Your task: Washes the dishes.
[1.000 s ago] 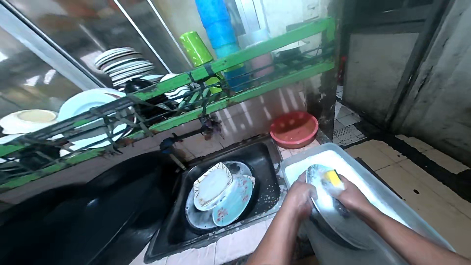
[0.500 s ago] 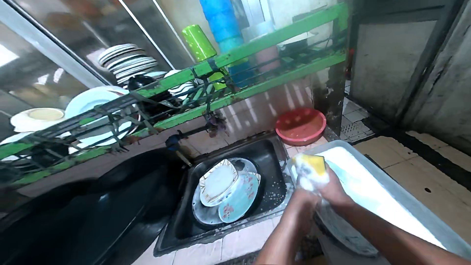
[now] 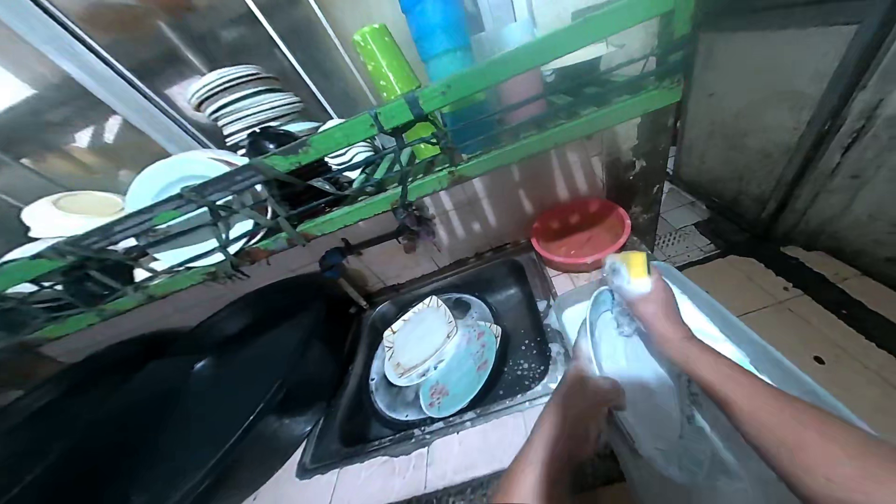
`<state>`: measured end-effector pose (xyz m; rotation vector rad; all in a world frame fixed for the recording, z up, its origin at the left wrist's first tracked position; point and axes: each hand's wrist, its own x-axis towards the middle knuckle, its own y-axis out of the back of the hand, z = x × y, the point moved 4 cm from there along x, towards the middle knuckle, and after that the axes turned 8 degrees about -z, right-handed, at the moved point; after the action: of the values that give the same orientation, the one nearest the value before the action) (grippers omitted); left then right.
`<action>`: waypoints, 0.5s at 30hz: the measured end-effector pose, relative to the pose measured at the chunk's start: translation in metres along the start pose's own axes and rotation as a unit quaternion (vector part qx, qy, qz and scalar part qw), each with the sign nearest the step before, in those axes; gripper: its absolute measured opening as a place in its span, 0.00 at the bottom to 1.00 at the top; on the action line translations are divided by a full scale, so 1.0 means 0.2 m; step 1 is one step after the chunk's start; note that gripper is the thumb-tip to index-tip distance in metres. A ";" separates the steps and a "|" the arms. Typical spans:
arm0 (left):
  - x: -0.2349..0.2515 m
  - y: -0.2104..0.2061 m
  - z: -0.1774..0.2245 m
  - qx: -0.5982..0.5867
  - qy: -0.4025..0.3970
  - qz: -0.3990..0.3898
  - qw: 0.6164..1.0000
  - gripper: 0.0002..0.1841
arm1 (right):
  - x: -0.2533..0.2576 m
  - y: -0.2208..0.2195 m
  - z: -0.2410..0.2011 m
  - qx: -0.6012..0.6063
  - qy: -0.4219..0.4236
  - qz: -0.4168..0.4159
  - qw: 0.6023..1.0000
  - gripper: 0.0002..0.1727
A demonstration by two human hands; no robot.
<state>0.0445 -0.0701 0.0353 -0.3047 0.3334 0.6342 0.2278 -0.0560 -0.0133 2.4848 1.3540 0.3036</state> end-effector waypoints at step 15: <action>0.02 0.03 -0.07 -0.125 -0.033 -0.039 0.991 0.14 | -0.22 -0.07 -0.24 0.030 0.162 -0.066 0.984 0.35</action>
<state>0.0404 -0.0685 0.0209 -0.5334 0.1778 0.6084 0.1789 -0.0783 0.0255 2.4548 1.6662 0.6694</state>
